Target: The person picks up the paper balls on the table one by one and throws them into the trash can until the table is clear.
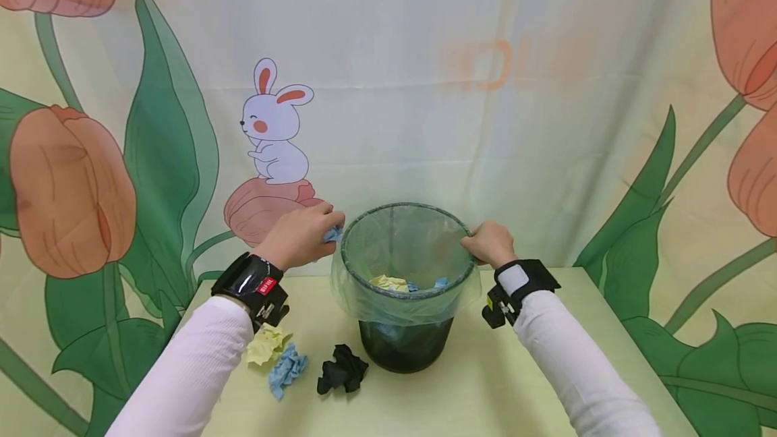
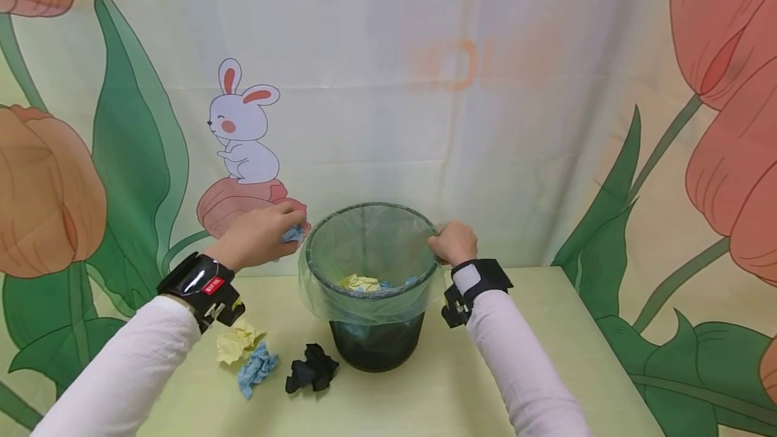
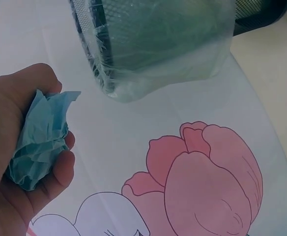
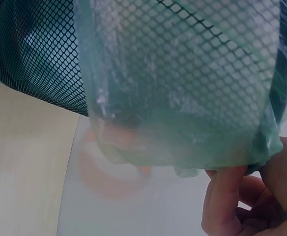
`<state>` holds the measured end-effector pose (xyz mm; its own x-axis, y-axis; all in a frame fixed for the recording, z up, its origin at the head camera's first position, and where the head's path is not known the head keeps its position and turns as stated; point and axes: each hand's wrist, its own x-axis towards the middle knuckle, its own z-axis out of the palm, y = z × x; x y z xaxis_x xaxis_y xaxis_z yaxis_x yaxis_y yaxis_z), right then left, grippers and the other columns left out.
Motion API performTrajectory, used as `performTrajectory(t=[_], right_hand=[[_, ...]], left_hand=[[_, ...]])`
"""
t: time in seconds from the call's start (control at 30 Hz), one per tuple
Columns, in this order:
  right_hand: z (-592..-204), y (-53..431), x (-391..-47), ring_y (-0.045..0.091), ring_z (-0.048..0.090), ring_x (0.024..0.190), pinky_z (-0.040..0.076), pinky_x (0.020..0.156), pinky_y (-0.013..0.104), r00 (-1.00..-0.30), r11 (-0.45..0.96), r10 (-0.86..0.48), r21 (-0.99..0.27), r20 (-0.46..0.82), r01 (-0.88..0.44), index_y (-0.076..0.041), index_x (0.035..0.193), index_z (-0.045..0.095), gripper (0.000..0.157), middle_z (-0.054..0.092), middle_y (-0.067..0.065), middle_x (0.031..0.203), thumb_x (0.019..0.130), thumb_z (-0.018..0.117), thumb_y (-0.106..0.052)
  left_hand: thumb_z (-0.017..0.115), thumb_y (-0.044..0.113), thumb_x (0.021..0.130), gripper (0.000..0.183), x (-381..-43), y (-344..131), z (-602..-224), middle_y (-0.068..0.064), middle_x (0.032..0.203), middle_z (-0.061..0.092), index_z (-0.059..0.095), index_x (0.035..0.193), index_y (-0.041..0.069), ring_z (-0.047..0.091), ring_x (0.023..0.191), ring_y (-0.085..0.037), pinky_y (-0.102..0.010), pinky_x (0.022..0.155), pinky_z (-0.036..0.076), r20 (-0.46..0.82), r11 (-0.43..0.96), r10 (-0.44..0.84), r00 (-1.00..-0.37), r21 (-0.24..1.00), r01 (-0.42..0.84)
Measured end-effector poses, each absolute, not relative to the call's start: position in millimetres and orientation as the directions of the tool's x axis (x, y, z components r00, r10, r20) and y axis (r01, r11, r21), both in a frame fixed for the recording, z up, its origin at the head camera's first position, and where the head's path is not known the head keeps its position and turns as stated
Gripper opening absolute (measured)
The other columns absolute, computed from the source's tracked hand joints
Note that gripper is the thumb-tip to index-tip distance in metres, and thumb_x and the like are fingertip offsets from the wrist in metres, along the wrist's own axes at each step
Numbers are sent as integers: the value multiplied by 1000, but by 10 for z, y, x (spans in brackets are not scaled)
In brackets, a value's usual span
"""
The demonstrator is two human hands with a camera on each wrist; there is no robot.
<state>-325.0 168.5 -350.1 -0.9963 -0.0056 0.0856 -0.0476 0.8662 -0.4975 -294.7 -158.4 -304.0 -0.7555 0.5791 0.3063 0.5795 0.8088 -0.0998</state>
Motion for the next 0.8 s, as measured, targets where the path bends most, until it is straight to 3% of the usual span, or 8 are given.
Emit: performTrajectory(t=[0.33, 0.57, 0.8], right_hand=[[-3516, 1690, -3273, 12, 52, 39, 31, 35, 17, -997, 863, 2, -505, 73, -35, -18, 44, 28, 47, 25, -6, 41, 83, 53, -13], [-3519, 1700, -3273, 21, 59, 46, 30, 36, 17, -997, 866, -6, -499, 73, -42, -18, 44, 28, 47, 26, -6, 41, 84, 53, -14], [-3493, 1696, -3248, 9, 50, 38, 29, 35, 16, -997, 868, -10, -494, 80, -48, -18, 43, 28, 46, 28, -7, 40, 83, 52, -14]], left_hand=[[66, 15, 80, 23, -3006, -1389, -2943, -4, 87, 52, 59, 101, 13, 51, 65, -16, -27, 53, 47, 270, 802, 586, -764, -60, 595], [64, 14, 81, 23, -3010, -1249, -2891, -4, 90, 53, 60, 104, 13, 51, 66, -17, -27, 54, 47, 257, 782, 612, -748, -56, 621], [66, 16, 81, 24, -3040, -1096, -2860, -5, 90, 53, 59, 104, 12, 54, 69, -18, -29, 58, 50, 265, 763, 635, -725, -69, 643]])
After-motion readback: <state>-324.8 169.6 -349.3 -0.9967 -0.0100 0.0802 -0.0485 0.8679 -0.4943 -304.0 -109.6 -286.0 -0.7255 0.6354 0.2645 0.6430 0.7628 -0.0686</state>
